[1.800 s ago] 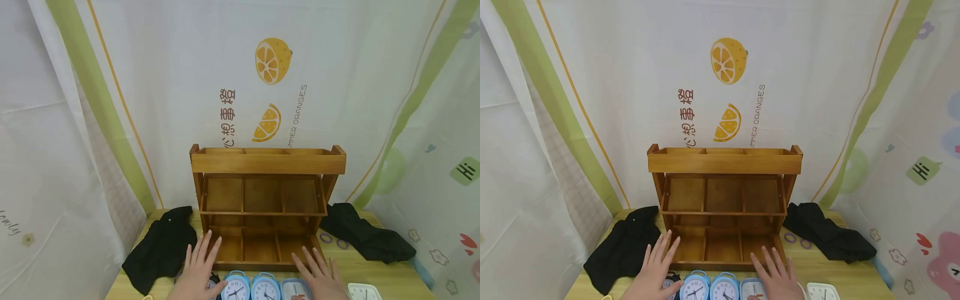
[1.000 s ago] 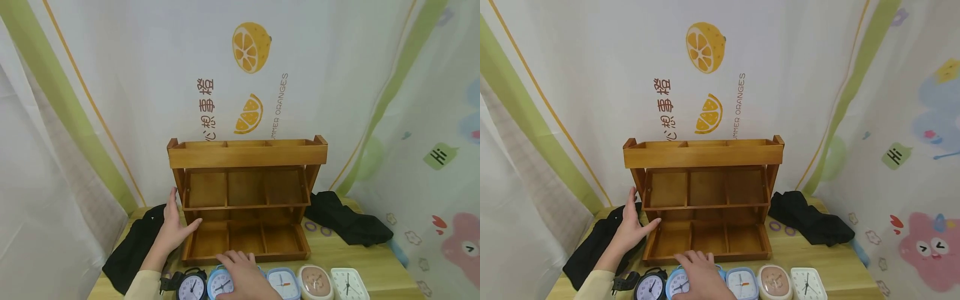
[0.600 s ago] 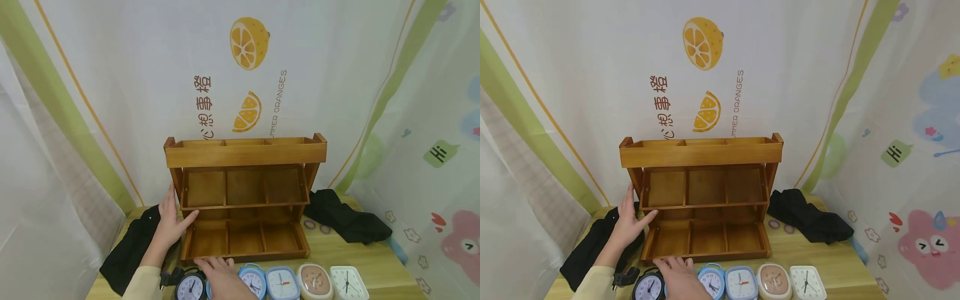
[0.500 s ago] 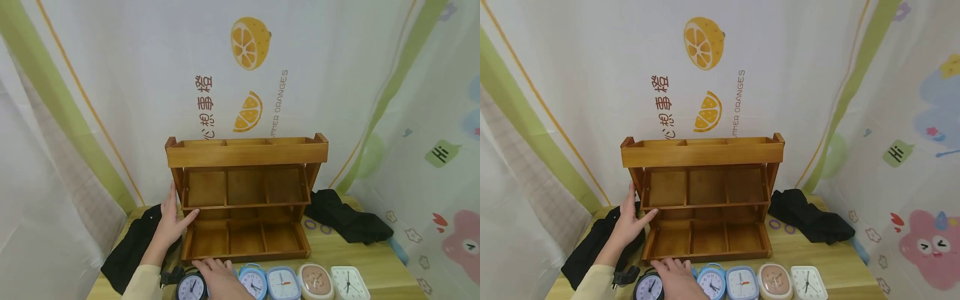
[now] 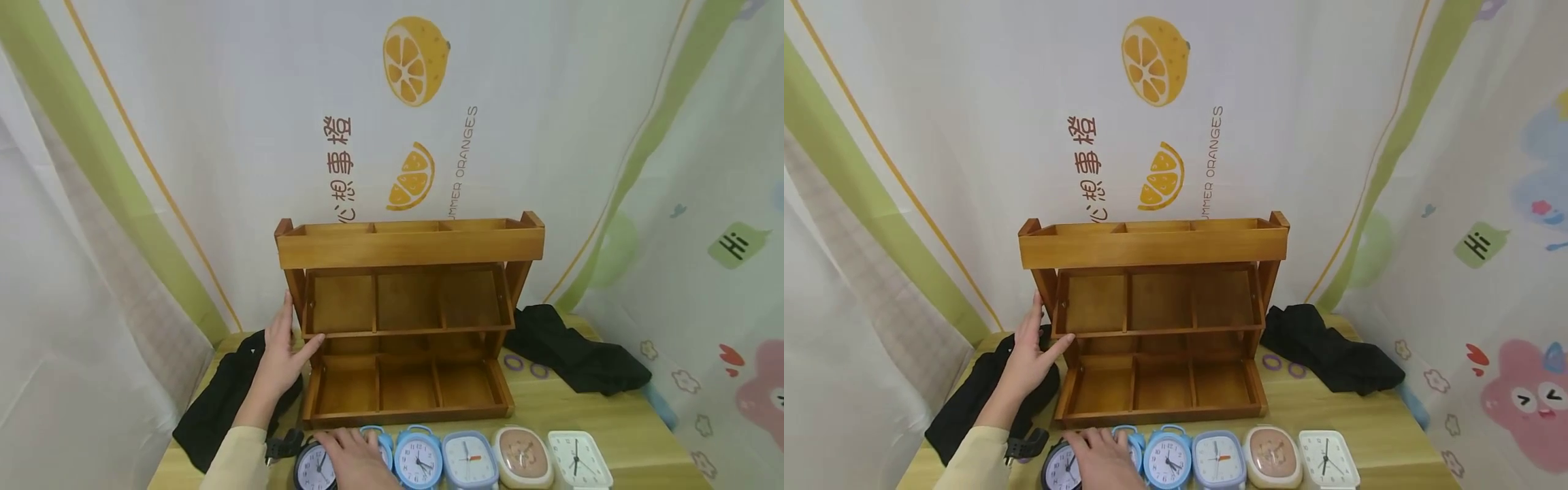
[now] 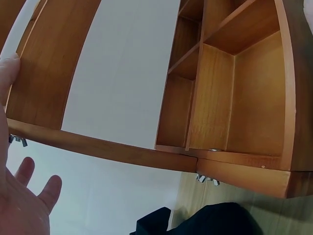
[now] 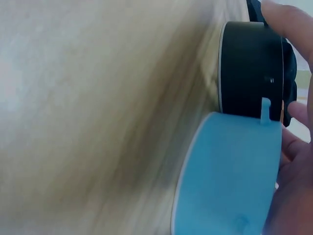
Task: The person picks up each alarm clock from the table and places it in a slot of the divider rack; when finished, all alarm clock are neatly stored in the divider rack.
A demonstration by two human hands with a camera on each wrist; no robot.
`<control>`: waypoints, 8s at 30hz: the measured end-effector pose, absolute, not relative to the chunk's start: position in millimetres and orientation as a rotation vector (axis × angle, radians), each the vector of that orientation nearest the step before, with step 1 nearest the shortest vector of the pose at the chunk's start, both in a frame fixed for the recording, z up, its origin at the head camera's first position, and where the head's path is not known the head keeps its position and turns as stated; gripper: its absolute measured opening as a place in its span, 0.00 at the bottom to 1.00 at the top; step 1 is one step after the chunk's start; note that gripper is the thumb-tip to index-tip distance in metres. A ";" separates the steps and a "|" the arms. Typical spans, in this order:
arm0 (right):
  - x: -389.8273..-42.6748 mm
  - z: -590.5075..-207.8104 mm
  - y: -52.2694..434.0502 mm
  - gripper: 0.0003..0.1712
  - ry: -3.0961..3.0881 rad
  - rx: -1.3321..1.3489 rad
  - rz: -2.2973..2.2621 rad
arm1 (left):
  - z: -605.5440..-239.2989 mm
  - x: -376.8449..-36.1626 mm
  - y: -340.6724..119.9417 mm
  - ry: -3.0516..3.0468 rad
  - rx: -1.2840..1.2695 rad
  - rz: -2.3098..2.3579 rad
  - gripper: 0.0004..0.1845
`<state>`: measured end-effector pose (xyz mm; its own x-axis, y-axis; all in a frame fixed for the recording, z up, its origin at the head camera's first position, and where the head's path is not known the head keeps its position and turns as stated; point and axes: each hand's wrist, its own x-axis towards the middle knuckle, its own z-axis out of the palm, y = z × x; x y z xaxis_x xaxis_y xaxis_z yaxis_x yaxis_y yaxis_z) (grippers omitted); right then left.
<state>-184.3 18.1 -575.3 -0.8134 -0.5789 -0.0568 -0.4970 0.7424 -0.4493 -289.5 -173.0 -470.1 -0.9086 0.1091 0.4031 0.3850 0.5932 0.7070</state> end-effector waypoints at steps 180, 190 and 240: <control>-215.4 -520.2 138.9 0.46 2.797 -0.723 -1.312 | -485.8 -294.1 -181.3 -2.549 -0.365 -0.959 0.55; -257.6 -523.6 164.6 0.48 2.862 -0.786 -1.236 | -482.9 -296.6 -181.7 -2.557 -0.372 -0.937 0.55; -281.1 -537.9 172.0 0.45 2.765 -0.648 -0.817 | -482.3 -294.2 -180.8 -2.576 -0.365 -0.965 0.55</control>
